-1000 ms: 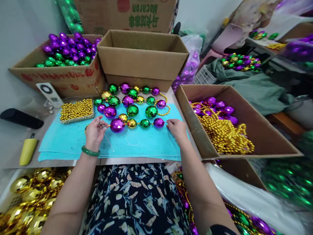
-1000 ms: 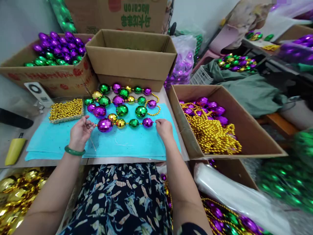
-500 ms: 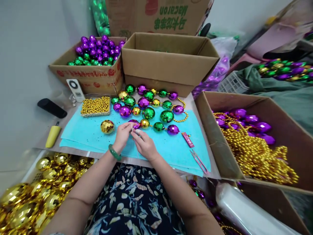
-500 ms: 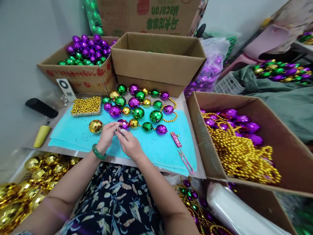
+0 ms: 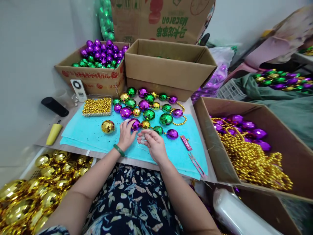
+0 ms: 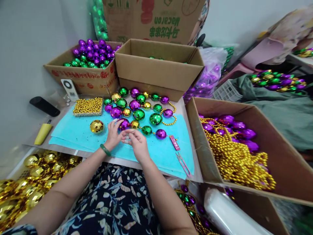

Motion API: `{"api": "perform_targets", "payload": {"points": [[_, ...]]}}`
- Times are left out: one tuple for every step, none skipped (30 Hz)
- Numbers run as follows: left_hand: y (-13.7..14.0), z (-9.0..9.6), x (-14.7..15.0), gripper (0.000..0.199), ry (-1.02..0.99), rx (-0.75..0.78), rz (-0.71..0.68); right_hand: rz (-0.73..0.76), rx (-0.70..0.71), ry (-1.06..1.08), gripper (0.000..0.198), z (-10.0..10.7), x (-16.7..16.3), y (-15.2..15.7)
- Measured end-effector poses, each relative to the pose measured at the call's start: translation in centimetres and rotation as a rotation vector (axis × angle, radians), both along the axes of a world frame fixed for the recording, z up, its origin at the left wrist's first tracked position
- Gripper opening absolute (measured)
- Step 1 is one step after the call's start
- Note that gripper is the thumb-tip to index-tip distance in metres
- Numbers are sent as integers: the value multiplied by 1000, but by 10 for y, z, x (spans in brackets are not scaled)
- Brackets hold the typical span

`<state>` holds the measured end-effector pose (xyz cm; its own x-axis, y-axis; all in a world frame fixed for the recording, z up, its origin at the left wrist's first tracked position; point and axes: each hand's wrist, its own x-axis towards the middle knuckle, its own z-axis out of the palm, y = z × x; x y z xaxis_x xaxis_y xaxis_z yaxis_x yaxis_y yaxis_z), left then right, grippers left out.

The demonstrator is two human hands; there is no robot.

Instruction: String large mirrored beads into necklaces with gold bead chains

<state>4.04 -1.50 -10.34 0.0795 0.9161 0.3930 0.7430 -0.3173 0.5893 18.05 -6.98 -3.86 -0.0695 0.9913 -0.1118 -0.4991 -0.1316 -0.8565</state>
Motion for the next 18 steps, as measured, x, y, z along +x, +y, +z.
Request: {"api": "perform_targets", "payload": {"points": [[3, -3, -1, 50, -21, -7, 2, 7, -16, 5, 25, -3, 2, -2], [5, -5, -1, 54, -44, -15, 2, 7, -30, 6, 24, -6, 3, -4], [7, -7, -2, 56, -69, -23, -3, 8, -42, 7, 24, -9, 3, -6], [8, -9, -3, 57, -93, -28, -13, 14, -55, 9, 24, -12, 3, -9], [9, -10, -3, 58, -115, -32, -27, 29, -67, 12, 25, -14, 3, -11], [9, -10, -3, 59, -132, -32, -43, 47, -74, 16, 26, -14, 1, -13], [10, -10, -3, 58, -143, -29, -59, 64, -73, 14, 27, -13, 0, -15], [10, -10, -3, 58, -147, -24, -69, 75, -61, 2, 27, -9, -2, -18], [11, -10, -3, 57, -144, -18, -74, 77, -34, -22, 27, -3, -3, -22], [12, -10, -3, 56, -136, -12, -76, 66, 7, -58, 26, 5, -3, -28], [14, -10, -3, 56, -125, -6, -75, 42, 62, -100, 24, 15, -1, -35], [16, -10, -3, 56, -110, -1, -73, 8, 128, -143, 22, 27, 2, -43], [18, -11, -3, 57, -94, 1, -70, -36, 194, -183, 19, 41, 8, -52], [20, -12, -4, 57, -76, 1, -67, -88, 269, -217, 17, 54, 16, -62], [22, -13, -4, 57, -57, -1, -63, -142, 340, -251, 15, 67, 27, -72], [23, -14, -5, 58, -36, -5, -58, -244, 401, -302, 13, 79, 39, -81], [24, -14, -7, 59, -14, -11, -54, -347, 434, -384, 13, 88, 53, -89], [24, -13, -10, 60, 11, -19, -55, -439, 404, -498, 17, 96, 67, -96]]}}
